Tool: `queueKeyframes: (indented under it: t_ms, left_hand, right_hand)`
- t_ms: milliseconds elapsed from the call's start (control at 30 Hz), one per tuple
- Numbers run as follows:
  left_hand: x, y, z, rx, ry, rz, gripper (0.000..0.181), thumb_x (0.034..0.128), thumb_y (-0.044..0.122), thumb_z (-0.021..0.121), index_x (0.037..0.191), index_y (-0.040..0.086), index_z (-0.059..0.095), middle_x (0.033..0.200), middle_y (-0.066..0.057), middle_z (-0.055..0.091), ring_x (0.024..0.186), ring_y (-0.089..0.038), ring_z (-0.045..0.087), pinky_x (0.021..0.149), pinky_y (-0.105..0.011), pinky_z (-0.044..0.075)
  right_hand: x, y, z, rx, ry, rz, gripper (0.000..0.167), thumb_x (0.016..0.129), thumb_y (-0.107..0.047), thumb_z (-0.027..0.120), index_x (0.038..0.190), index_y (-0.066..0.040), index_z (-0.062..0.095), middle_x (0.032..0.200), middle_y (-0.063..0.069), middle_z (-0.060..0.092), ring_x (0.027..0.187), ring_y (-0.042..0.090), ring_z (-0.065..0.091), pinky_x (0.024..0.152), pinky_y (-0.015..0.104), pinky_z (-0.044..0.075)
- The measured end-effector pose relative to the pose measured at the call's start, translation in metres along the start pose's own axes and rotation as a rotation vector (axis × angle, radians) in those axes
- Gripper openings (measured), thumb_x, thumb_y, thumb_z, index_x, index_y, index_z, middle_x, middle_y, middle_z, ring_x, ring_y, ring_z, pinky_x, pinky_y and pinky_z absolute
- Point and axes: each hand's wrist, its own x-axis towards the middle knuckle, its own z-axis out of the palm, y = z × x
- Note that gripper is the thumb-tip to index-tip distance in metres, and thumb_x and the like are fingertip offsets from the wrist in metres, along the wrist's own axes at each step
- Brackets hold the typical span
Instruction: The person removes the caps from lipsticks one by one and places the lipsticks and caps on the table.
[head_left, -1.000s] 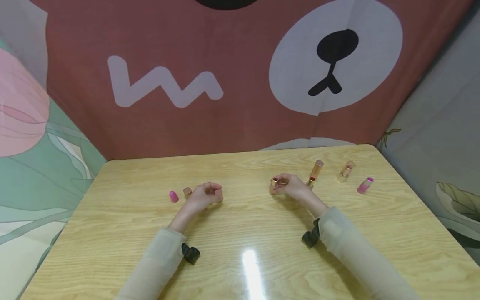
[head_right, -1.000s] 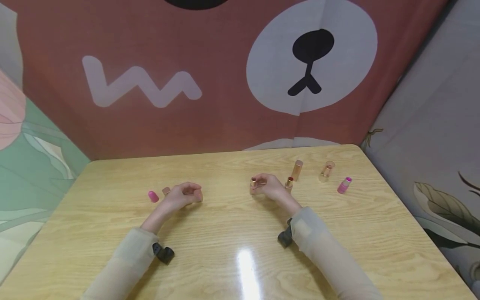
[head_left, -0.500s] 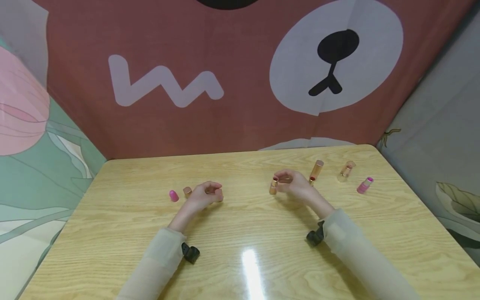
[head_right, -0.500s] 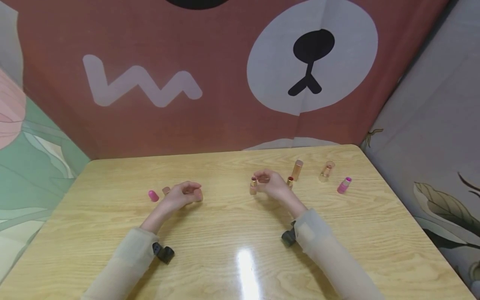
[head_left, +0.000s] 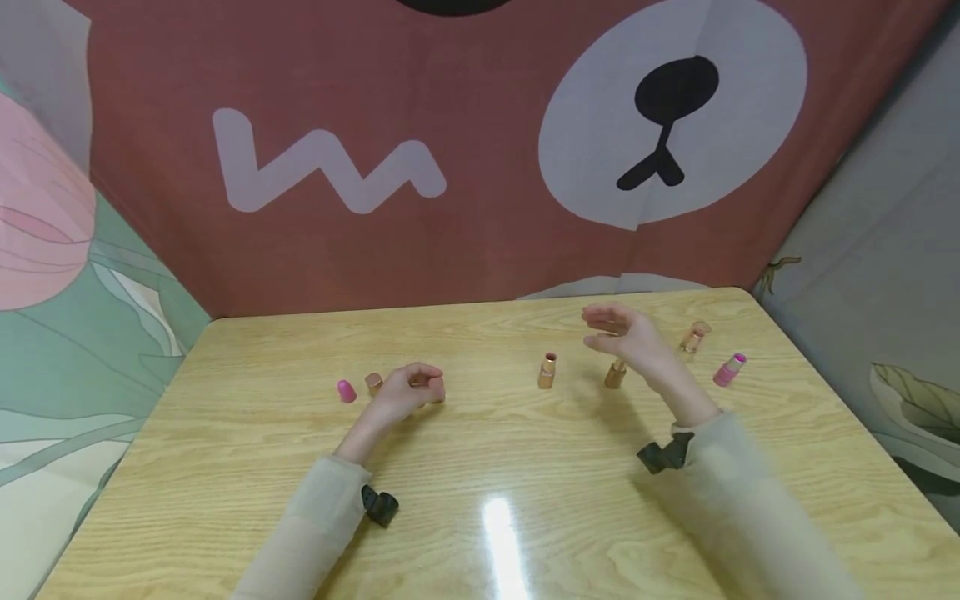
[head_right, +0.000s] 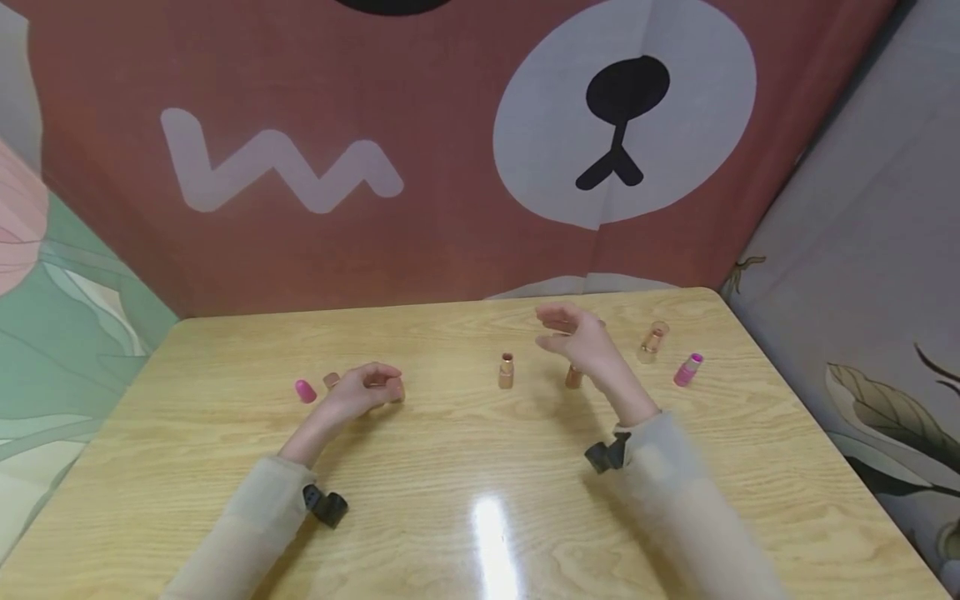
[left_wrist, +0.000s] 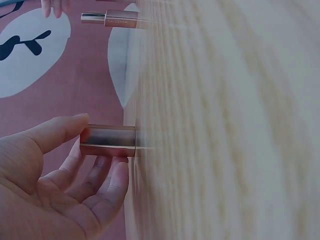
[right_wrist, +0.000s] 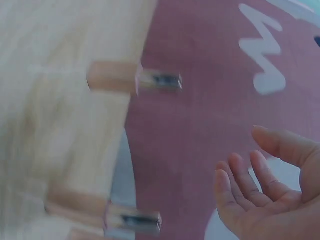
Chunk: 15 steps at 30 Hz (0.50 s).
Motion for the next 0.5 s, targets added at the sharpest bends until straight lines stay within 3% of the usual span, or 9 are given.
queueKeyframes:
  t_ms: [133, 300, 500]
  left_hand:
    - [0.0, -0.001, 0.0, 0.001, -0.002, 0.005, 0.032, 0.0916, 0.009, 0.061, 0.121, -0.003, 0.057, 0.11, -0.017, 0.063, 0.086, -0.013, 0.055, 0.072, -0.024, 0.046]
    - [0.001, -0.002, -0.001, -0.009, -0.003, 0.003, 0.032, 0.0916, 0.009, 0.061, 0.121, -0.003, 0.057, 0.11, -0.016, 0.063, 0.085, -0.013, 0.055, 0.072, -0.023, 0.046]
    - [0.001, -0.002, 0.0, -0.009, -0.002, -0.004, 0.032, 0.0917, 0.01, 0.061, 0.121, -0.002, 0.058, 0.112, -0.016, 0.063, 0.091, -0.015, 0.057, 0.075, -0.024, 0.047]
  right_hand:
    - [0.001, 0.001, -0.019, -0.028, 0.063, 0.013, 0.049, 0.096, -0.014, 0.057, 0.139, 0.002, 0.041, 0.142, 0.023, 0.044, 0.128, 0.027, 0.048, 0.093, 0.016, 0.046]
    - [0.004, 0.016, -0.04, -0.068, 0.136, 0.063, 0.052, 0.096, -0.026, 0.057, 0.139, -0.001, 0.041, 0.138, 0.014, 0.048, 0.118, 0.008, 0.05, 0.098, 0.021, 0.043]
    - [0.006, 0.037, -0.052, -0.133, 0.212, 0.068, 0.054, 0.094, -0.025, 0.061, 0.138, 0.001, 0.043, 0.137, 0.018, 0.049, 0.122, 0.021, 0.05, 0.084, 0.006, 0.042]
